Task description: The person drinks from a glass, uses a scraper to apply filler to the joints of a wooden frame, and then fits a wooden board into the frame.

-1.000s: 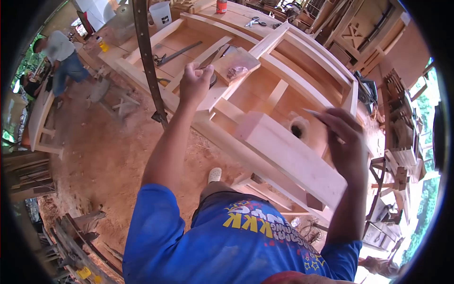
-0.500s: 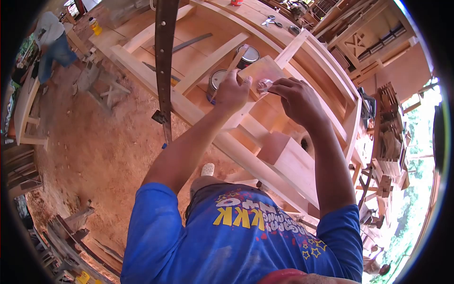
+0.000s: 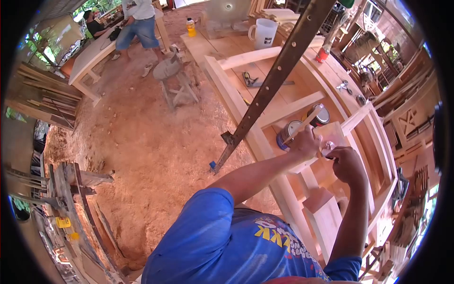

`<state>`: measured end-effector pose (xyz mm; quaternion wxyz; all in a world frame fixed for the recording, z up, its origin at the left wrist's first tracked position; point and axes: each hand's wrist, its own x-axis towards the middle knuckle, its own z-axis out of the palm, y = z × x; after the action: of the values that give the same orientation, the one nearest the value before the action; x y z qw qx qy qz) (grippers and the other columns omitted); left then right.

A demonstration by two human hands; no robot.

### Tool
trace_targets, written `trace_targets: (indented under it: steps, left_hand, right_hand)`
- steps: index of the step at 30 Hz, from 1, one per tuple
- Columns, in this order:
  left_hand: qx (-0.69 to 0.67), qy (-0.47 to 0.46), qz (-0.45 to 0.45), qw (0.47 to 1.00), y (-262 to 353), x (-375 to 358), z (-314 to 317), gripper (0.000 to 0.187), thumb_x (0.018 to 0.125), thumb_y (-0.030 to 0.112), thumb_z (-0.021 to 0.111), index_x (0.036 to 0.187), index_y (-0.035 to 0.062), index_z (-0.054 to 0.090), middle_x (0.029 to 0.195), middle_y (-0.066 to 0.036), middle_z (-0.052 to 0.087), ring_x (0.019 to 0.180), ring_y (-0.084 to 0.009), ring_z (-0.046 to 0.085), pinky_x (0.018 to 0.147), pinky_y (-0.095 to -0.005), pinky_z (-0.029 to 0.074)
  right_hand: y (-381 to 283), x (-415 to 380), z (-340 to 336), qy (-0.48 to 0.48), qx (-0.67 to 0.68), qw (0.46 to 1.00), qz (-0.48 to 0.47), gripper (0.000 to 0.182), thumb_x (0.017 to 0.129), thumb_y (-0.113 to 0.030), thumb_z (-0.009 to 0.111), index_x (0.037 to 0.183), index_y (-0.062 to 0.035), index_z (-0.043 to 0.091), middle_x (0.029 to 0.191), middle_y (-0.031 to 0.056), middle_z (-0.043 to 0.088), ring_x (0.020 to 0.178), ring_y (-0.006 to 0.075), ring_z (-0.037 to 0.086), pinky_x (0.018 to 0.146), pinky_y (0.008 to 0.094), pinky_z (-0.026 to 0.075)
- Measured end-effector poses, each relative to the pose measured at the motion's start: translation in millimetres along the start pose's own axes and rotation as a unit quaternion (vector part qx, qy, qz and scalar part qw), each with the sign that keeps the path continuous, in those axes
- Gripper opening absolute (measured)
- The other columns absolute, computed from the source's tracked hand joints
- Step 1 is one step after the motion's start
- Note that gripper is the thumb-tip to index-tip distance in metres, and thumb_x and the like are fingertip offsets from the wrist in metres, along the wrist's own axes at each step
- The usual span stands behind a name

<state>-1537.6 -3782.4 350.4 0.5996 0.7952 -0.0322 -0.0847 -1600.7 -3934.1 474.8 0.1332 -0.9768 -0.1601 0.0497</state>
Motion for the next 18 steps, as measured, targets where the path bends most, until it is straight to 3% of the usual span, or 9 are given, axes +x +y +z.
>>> trace_targets:
  steps: [4,5,8,9,10,12,13,15,18]
  left_hand:
    - [0.039,0.027,0.028,0.998,-9.4,8.2,7.8,0.056,0.097,0.037,0.068,0.130,-0.0068,0.055,0.109,-0.030,0.073,0.104,-0.0440,0.073,0.093,-0.0517,0.058]
    - [0.037,0.029,0.027,0.999,-12.2,9.7,9.8,0.055,0.097,0.036,0.069,0.129,-0.0062,0.057,0.109,-0.030,0.073,0.104,-0.0436,0.073,0.093,-0.0509,0.058]
    - [0.042,0.026,0.038,0.998,-6.9,7.1,7.6,0.053,0.096,0.036,0.070,0.129,-0.0046,0.059,0.111,-0.028,0.073,0.104,-0.0426,0.073,0.092,-0.0496,0.058]
    - [0.043,0.025,0.043,0.998,-8.7,8.9,8.4,0.053,0.096,0.036,0.070,0.128,-0.0041,0.059,0.111,-0.028,0.073,0.104,-0.0425,0.073,0.092,-0.0495,0.058]
    - [0.045,0.022,0.042,0.998,-13.9,8.6,9.6,0.053,0.096,0.037,0.070,0.128,-0.0036,0.060,0.111,-0.028,0.073,0.104,-0.0423,0.073,0.091,-0.0494,0.058]
    - [0.059,0.051,0.054,0.996,-22.8,8.6,13.5,0.054,0.097,0.040,0.068,0.131,-0.0015,0.060,0.110,-0.024,0.074,0.103,-0.0408,0.074,0.091,-0.0490,0.058]
    - [0.058,0.060,0.060,0.995,-23.8,10.1,14.0,0.055,0.098,0.041,0.067,0.132,-0.0012,0.060,0.110,-0.024,0.074,0.103,-0.0404,0.074,0.090,-0.0487,0.058]
    - [0.040,0.052,0.047,0.997,-11.0,5.2,10.0,0.059,0.099,0.046,0.064,0.135,-0.0010,0.059,0.114,-0.024,0.074,0.109,-0.0417,0.071,0.095,-0.0497,0.056]
    - [0.097,0.165,0.119,0.974,-13.6,2.2,10.4,0.059,0.101,0.048,0.061,0.135,-0.0004,0.059,0.119,-0.026,0.070,0.115,-0.0446,0.066,0.102,-0.0522,0.051]
  right_hand:
    - [-9.4,-4.6,-7.8,-0.019,-0.035,0.999,0.009,0.034,0.074,0.010,0.058,0.098,0.0004,0.080,0.099,0.0211,0.075,0.092,0.0396,0.072,0.088,0.0453,0.057]
    - [-1.4,-5.1,-9.1,-0.069,-0.025,0.996,0.042,0.028,0.078,0.009,0.064,0.099,0.0003,0.080,0.098,0.0213,0.076,0.091,0.0376,0.073,0.086,0.0436,0.057]
    - [-14.6,-30.9,-17.8,-0.012,0.121,0.992,0.025,0.020,0.082,0.006,0.069,0.100,0.0014,0.079,0.095,0.0186,0.076,0.087,0.0304,0.074,0.082,0.0403,0.058]
    - [-3.6,-44.6,-23.1,0.022,0.153,0.986,0.062,0.024,0.086,0.002,0.070,0.108,-0.0009,0.079,0.092,0.0145,0.076,0.082,0.0228,0.072,0.077,0.0354,0.056]
    - [13.8,-61.4,-26.7,0.074,0.233,0.967,0.067,0.021,0.087,0.004,0.069,0.106,0.0039,0.078,0.094,0.0123,0.075,0.087,0.0171,0.072,0.079,0.0313,0.056]
    - [14.8,-103.8,-49.0,0.142,0.411,0.897,0.081,0.025,0.088,0.008,0.064,0.112,0.0063,0.071,0.104,0.0090,0.075,0.097,0.0177,0.071,0.090,0.0308,0.057]
    - [30.2,-130.5,-51.5,0.200,0.412,0.888,0.050,0.026,0.090,0.007,0.060,0.115,0.0052,0.068,0.108,0.0094,0.073,0.103,0.0189,0.071,0.095,0.0344,0.057]
    - [44.0,-183.8,-62.6,0.281,0.407,0.868,0.048,0.024,0.094,-0.002,0.067,0.117,0.0028,0.068,0.115,0.0090,0.071,0.107,0.0206,0.070,0.099,0.0372,0.056]
    - [92.0,-290.0,-59.1,0.397,0.444,0.799,0.087,0.043,0.096,-0.010,0.071,0.135,0.0027,0.061,0.123,0.0122,0.069,0.112,0.0239,0.069,0.102,0.0384,0.055]
